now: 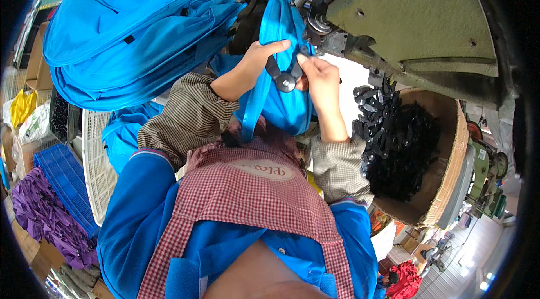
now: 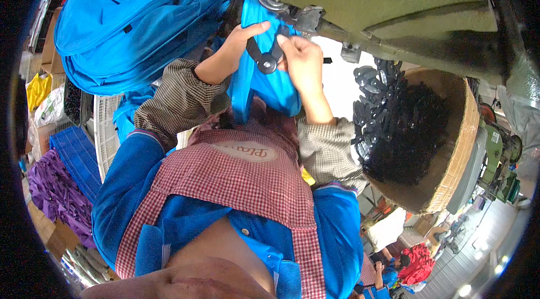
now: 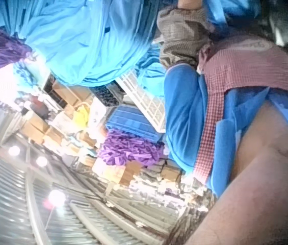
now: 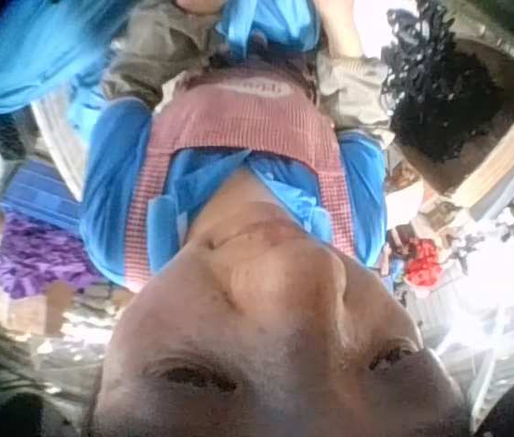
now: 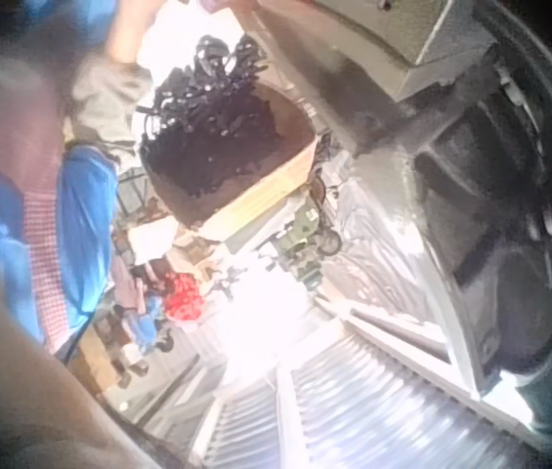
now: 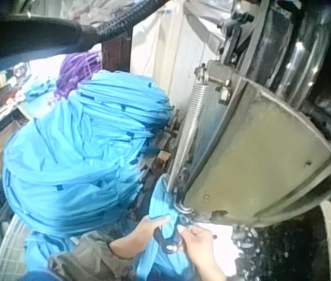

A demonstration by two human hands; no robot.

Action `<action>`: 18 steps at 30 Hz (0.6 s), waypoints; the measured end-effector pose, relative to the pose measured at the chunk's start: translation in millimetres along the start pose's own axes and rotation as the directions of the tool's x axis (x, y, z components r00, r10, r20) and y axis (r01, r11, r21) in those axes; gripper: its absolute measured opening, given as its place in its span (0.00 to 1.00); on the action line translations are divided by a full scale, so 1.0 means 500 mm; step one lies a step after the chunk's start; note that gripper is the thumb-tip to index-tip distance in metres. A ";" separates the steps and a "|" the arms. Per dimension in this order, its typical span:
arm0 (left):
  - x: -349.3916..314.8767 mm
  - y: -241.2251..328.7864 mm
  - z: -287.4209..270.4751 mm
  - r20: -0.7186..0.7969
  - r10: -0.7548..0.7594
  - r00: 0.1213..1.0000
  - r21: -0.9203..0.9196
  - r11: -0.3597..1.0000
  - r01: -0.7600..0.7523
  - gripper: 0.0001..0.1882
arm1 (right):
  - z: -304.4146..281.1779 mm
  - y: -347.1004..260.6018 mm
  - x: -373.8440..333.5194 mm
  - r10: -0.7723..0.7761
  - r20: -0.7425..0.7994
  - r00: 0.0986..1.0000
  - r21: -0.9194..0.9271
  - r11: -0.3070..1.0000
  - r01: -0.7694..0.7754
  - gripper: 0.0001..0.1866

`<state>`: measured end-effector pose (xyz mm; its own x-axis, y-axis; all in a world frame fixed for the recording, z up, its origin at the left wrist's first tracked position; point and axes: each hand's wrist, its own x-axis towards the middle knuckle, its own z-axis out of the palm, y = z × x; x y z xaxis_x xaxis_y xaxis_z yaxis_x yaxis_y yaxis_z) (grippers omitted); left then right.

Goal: The person repeatedly picks up blue fabric pieces and uses a manual press machine to attach black snap fasteners. They align each piece under the press, operate the lever, and place the finished items into a white basket.

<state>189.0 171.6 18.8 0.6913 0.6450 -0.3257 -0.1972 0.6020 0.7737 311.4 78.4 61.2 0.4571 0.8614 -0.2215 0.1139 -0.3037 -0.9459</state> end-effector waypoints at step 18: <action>-0.037 0.011 -0.018 0.084 -0.237 0.968 0.069 0.970 0.232 0.17 | -0.062 0.145 0.088 -0.015 0.243 0.970 0.378 0.922 -0.081 0.11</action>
<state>168.9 167.2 24.1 0.7744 0.4419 -0.4528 0.0169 0.7010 0.7130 366.9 81.6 -9.9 0.2269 0.9390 -0.2584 -0.2648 -0.1958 -0.9442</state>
